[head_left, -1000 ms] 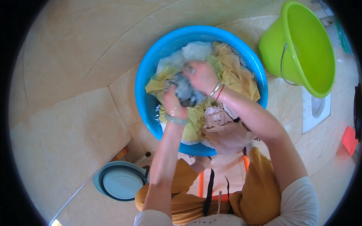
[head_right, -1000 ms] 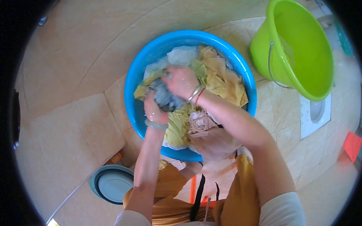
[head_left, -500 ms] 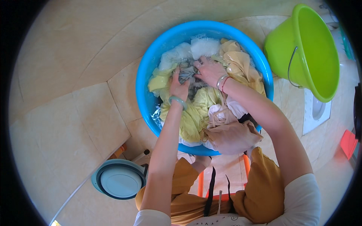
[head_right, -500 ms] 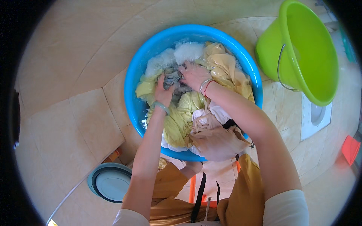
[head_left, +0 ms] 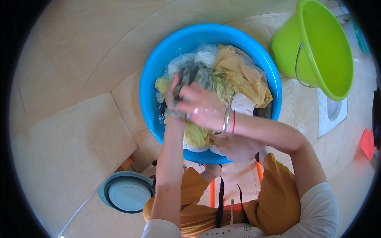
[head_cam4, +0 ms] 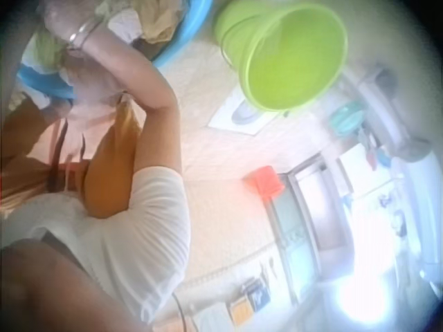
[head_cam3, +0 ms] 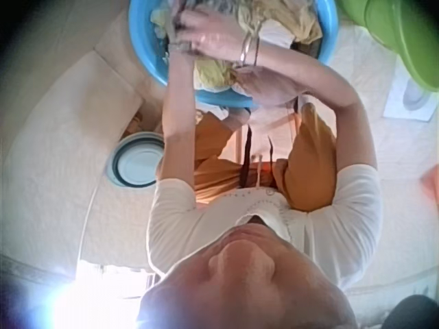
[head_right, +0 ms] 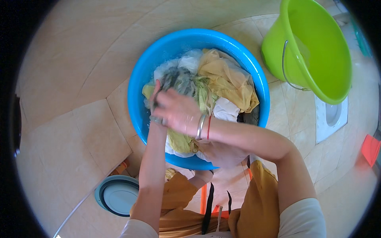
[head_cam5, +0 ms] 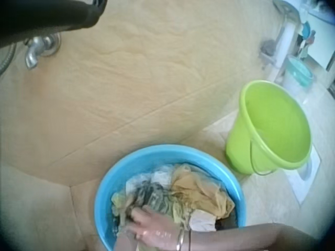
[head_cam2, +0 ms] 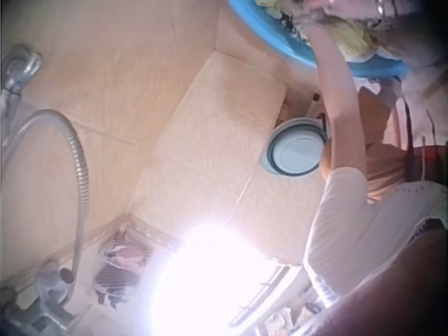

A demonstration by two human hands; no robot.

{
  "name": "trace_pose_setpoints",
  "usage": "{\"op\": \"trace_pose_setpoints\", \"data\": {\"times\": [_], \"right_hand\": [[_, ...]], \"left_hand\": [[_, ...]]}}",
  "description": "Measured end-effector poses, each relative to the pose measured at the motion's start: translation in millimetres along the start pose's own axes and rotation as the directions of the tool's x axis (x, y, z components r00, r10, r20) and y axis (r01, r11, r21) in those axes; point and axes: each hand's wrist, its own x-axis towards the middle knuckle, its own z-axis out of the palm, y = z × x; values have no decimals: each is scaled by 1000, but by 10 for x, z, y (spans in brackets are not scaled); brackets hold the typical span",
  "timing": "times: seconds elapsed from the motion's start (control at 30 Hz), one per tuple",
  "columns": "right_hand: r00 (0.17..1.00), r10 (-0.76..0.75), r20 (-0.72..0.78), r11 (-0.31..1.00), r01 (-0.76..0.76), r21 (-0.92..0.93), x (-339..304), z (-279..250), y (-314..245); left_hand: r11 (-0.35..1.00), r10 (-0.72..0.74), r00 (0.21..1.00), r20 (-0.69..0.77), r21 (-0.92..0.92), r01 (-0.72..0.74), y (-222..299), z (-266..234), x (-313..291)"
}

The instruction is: The person sits on a small orange stool in a bathroom and washes a pile of clothes by hand in a blue basin filled with water. They repeatedly submerge, agitate, and wring out various garments, including white, yellow, and grey items, using both hands to scrub and rinse the fabric.

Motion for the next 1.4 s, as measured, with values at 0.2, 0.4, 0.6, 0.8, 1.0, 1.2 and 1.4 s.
{"op": "trace_pose_setpoints", "data": {"times": [0.2, 0.4, 0.6, 0.8, 1.0, 1.2, 1.4], "right_hand": [[969, -239, -56, 969, 234, -86, 35, -61, -481], [927, -224, -302, 974, 198, -113, 240, -89, -473], [902, -183, -390, 973, 223, 58, 380, -83, -203], [931, 108, -348, 971, -24, 239, 362, -26, 210], [851, 465, -245, 885, -455, 100, 260, 82, 979], [999, 7, 44, 912, 11, -410, 92, 40, 962], [827, 404, 392, 870, -214, -444, 143, 475, 1226]], "left_hand": [[991, 135, 984, -114, 39, -131, 120, 458, -613], [975, 223, 970, -92, 22, -222, 70, 319, -594], [960, 282, 959, -44, 18, -281, -66, 66, -327], [935, 353, 926, -136, 94, -343, -181, 27, -258], [945, 295, 866, -404, 258, -202, -183, 200, -87], [225, 632, 766, 117, 918, -325, -198, -310, -20], [499, 422, 898, -125, 859, -115, -424, -784, 305]]}}
